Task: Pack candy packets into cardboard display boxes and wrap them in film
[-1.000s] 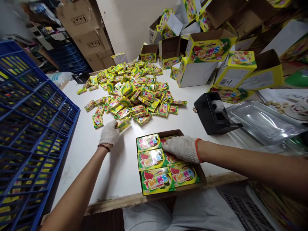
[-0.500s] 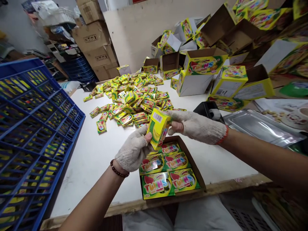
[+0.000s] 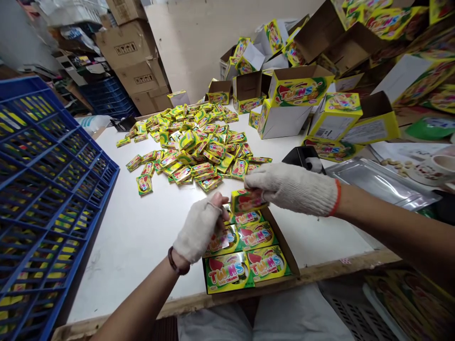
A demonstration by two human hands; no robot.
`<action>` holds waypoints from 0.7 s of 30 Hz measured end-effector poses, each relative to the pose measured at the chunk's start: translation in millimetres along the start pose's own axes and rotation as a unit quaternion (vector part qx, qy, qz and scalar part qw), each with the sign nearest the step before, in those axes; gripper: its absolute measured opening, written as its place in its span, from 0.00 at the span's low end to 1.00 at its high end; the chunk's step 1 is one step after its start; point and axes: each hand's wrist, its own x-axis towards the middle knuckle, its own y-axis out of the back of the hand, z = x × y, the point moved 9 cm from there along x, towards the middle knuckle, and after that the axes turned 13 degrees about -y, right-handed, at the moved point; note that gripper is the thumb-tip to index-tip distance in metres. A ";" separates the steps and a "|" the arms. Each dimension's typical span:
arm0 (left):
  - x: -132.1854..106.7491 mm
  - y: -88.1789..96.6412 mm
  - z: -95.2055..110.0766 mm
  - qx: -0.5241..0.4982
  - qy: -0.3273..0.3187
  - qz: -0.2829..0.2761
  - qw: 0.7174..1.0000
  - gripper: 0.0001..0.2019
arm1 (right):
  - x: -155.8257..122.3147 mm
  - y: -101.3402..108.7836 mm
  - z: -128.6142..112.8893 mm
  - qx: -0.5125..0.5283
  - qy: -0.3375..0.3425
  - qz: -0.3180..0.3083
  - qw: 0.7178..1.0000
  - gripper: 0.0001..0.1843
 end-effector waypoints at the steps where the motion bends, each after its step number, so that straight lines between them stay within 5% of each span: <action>1: -2.0 6.8 7.5 0.119 -0.071 0.023 0.990 0.21 | 4.9 -15.9 5.8 -0.019 -0.041 -0.058 0.997 0.10; 4: -15.6 0.8 13.1 0.363 -0.206 0.035 0.908 0.20 | 15.5 -50.1 6.1 -0.085 -0.103 -0.168 0.977 0.13; 7: -24.4 -12.7 -9.3 0.447 -0.218 -0.002 0.867 0.25 | 23.3 -64.1 -7.1 -0.122 -0.118 -0.200 0.965 0.16; 15: -30.3 -16.1 -17.2 0.451 -0.246 -0.001 0.858 0.21 | 12.4 -89.6 -18.5 -0.118 -0.043 -0.164 0.978 0.16; 21: -32.4 -19.1 -17.0 0.463 -0.240 -0.013 0.853 0.19 | 5.3 -99.5 -22.0 -0.101 -0.130 -0.112 0.980 0.14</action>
